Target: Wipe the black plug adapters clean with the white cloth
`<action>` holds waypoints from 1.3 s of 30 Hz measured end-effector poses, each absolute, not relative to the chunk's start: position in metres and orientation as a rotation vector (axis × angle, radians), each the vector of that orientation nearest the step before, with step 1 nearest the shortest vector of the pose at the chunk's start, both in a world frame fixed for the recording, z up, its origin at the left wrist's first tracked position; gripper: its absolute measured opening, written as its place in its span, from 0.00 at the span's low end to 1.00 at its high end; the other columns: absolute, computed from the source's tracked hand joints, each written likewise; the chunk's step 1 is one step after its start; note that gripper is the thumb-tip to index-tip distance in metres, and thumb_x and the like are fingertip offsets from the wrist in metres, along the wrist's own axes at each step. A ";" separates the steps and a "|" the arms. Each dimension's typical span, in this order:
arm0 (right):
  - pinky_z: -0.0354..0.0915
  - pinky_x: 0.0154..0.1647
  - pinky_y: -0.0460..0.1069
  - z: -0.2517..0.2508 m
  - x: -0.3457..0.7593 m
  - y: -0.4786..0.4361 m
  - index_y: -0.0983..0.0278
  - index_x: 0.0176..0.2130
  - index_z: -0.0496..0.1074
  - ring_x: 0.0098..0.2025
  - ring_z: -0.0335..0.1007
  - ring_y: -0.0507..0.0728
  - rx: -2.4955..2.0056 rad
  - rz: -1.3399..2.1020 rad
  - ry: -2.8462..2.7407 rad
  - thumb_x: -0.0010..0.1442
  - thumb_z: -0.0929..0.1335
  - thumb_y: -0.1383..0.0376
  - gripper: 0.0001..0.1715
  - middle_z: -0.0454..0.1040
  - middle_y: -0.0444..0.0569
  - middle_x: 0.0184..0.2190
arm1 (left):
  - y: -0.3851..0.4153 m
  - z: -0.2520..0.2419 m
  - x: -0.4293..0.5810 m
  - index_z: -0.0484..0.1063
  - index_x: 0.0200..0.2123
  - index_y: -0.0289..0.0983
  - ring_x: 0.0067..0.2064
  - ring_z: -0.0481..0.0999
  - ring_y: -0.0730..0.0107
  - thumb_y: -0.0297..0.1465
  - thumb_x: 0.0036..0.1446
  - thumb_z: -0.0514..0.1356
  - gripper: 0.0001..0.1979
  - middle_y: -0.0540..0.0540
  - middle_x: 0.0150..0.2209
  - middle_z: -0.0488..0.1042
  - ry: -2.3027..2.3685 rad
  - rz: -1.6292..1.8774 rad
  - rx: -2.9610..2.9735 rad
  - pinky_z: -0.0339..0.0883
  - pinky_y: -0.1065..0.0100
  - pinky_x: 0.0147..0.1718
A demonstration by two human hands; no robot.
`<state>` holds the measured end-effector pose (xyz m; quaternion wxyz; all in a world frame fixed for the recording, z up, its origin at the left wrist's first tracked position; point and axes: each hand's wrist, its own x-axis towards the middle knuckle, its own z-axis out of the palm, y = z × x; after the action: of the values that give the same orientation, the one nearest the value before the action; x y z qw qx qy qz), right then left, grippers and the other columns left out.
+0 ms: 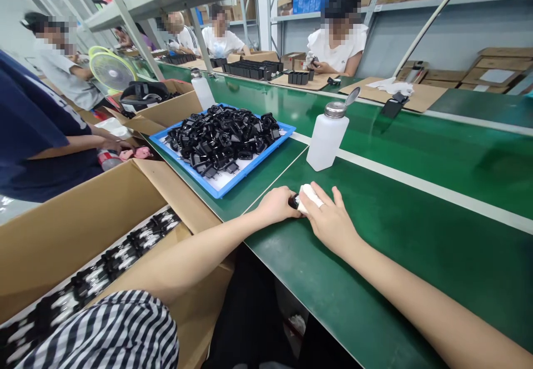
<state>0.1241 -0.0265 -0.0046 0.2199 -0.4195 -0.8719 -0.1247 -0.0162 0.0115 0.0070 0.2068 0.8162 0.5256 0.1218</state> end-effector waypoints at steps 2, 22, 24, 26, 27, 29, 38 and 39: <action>0.45 0.45 0.67 -0.004 0.120 -0.031 0.73 0.45 0.61 0.51 0.49 0.61 -1.044 -0.251 -2.462 0.54 0.52 0.73 0.20 0.64 0.60 0.42 | 0.012 0.006 -0.017 0.67 0.22 0.34 0.24 0.63 0.74 0.35 0.40 0.54 0.09 0.48 0.24 0.64 1.488 0.311 2.303 0.53 0.74 0.21; 0.47 0.47 0.63 0.008 0.133 -0.016 0.65 0.43 0.63 0.48 0.55 0.59 -1.264 0.331 -2.150 0.55 0.52 0.67 0.19 0.63 0.53 0.44 | 0.016 0.010 -0.017 0.66 0.23 0.36 0.26 0.63 0.75 0.42 0.34 0.58 0.15 0.52 0.26 0.63 1.364 0.321 2.272 0.53 0.75 0.22; 0.42 0.47 0.66 0.003 0.119 -0.025 0.69 0.44 0.62 0.50 0.52 0.60 -1.153 0.135 -2.333 0.54 0.52 0.70 0.20 0.63 0.57 0.44 | 0.017 0.010 -0.017 0.65 0.24 0.35 0.26 0.63 0.75 0.38 0.37 0.57 0.12 0.51 0.26 0.64 1.374 0.289 2.291 0.53 0.75 0.22; 0.41 0.48 0.65 0.002 0.111 -0.032 0.71 0.43 0.62 0.49 0.53 0.59 -1.030 0.054 -2.401 0.54 0.52 0.71 0.20 0.64 0.59 0.43 | 0.019 0.010 -0.017 0.65 0.24 0.35 0.26 0.63 0.76 0.34 0.41 0.54 0.08 0.51 0.26 0.65 1.376 0.246 2.308 0.52 0.75 0.21; 0.41 0.49 0.64 0.003 0.110 -0.035 0.71 0.43 0.62 0.49 0.54 0.59 -0.987 0.071 -2.410 0.54 0.52 0.71 0.19 0.64 0.59 0.42 | 0.020 0.010 -0.018 0.65 0.24 0.35 0.26 0.63 0.76 0.33 0.42 0.53 0.07 0.51 0.27 0.65 1.369 0.235 2.322 0.52 0.75 0.21; 0.44 0.50 0.62 0.007 0.114 -0.038 0.69 0.41 0.64 0.46 0.58 0.58 -0.964 0.199 -2.393 0.55 0.52 0.69 0.19 0.65 0.56 0.41 | 0.021 0.010 -0.019 0.65 0.22 0.35 0.26 0.63 0.76 0.33 0.42 0.52 0.07 0.51 0.27 0.66 1.331 0.244 2.357 0.51 0.75 0.21; 0.61 0.25 0.48 0.091 0.152 -0.005 0.68 0.31 0.66 0.26 0.65 0.55 -1.303 0.782 -2.082 0.54 0.54 0.56 0.21 0.70 0.49 0.25 | 0.026 0.007 -0.023 0.66 0.22 0.36 0.27 0.63 0.76 0.44 0.33 0.58 0.17 0.52 0.26 0.65 1.242 0.332 2.312 0.51 0.75 0.22; 0.61 0.26 0.49 0.107 0.153 0.007 0.67 0.30 0.67 0.28 0.65 0.56 -1.364 0.591 -2.045 0.54 0.54 0.57 0.20 0.70 0.50 0.26 | 0.026 0.007 -0.024 0.67 0.22 0.37 0.28 0.64 0.75 0.45 0.32 0.58 0.17 0.52 0.27 0.65 1.244 0.330 2.309 0.51 0.75 0.22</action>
<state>0.1526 0.0072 0.1073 0.3022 -0.5143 -0.7711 0.2228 -0.0235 0.0259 0.0069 0.2465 0.8465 0.4561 0.1210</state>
